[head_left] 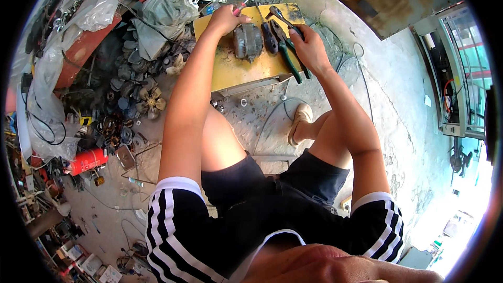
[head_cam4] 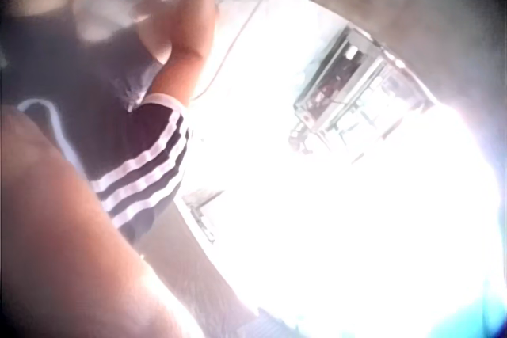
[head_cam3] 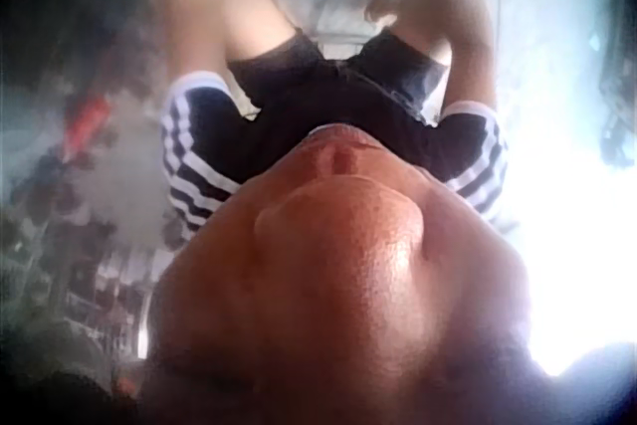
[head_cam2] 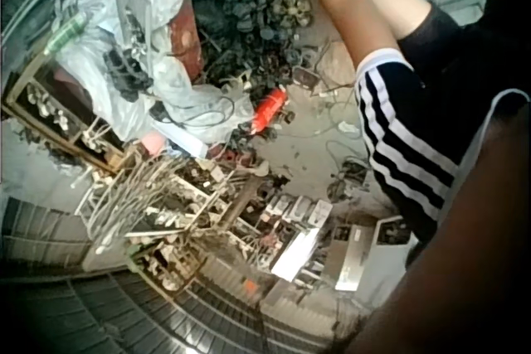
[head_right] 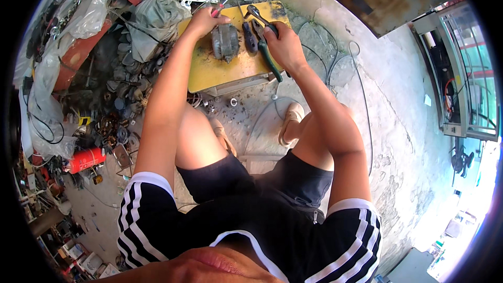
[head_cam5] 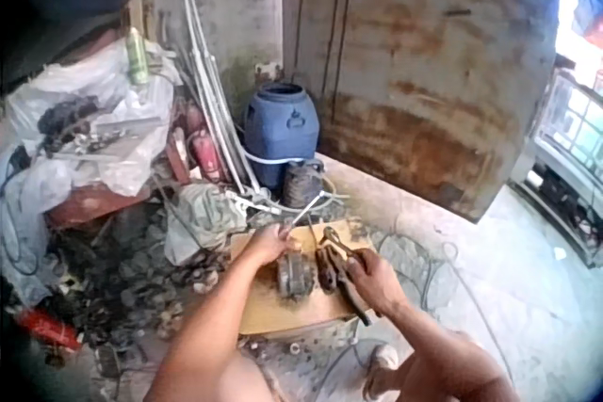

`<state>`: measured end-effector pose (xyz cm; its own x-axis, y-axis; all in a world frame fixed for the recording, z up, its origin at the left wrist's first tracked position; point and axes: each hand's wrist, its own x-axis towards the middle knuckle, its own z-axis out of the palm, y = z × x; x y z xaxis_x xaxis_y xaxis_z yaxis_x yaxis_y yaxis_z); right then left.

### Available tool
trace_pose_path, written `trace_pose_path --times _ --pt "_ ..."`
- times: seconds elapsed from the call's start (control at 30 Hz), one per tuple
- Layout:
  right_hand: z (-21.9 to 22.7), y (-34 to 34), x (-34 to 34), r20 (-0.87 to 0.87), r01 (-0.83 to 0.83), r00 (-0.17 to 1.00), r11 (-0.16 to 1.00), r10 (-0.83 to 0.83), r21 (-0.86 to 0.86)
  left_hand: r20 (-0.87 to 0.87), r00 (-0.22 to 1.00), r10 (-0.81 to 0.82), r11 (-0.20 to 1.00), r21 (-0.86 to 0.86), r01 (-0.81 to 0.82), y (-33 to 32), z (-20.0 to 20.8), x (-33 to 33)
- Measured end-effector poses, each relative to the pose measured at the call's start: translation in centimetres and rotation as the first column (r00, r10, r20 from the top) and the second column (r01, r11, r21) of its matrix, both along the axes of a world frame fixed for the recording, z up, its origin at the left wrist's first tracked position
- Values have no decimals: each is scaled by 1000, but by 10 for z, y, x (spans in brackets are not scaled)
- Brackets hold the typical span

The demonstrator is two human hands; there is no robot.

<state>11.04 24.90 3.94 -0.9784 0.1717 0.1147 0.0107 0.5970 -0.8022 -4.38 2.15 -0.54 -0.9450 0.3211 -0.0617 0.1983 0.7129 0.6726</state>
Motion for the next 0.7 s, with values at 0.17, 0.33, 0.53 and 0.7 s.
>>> trace_pose_path --times 0.17,0.33,0.53,0.7 --pt "-5 -2 -13 35 -12 999 999 11 35 123 992 1 953 300 -38 -2 -6 -11" --pt "-12 -6 -26 -1 -59 998 990 60 128 105 991 79 872 475 -120 6 -2 -4" --pt "-17 -11 -27 -61 -29 997 993 36 115 134 987 92 927 351 -134 5 -1 1" --pt "-19 -8 -35 148 19 988 942 33 -336 150 986 67 911 395 -122 10 0 1"
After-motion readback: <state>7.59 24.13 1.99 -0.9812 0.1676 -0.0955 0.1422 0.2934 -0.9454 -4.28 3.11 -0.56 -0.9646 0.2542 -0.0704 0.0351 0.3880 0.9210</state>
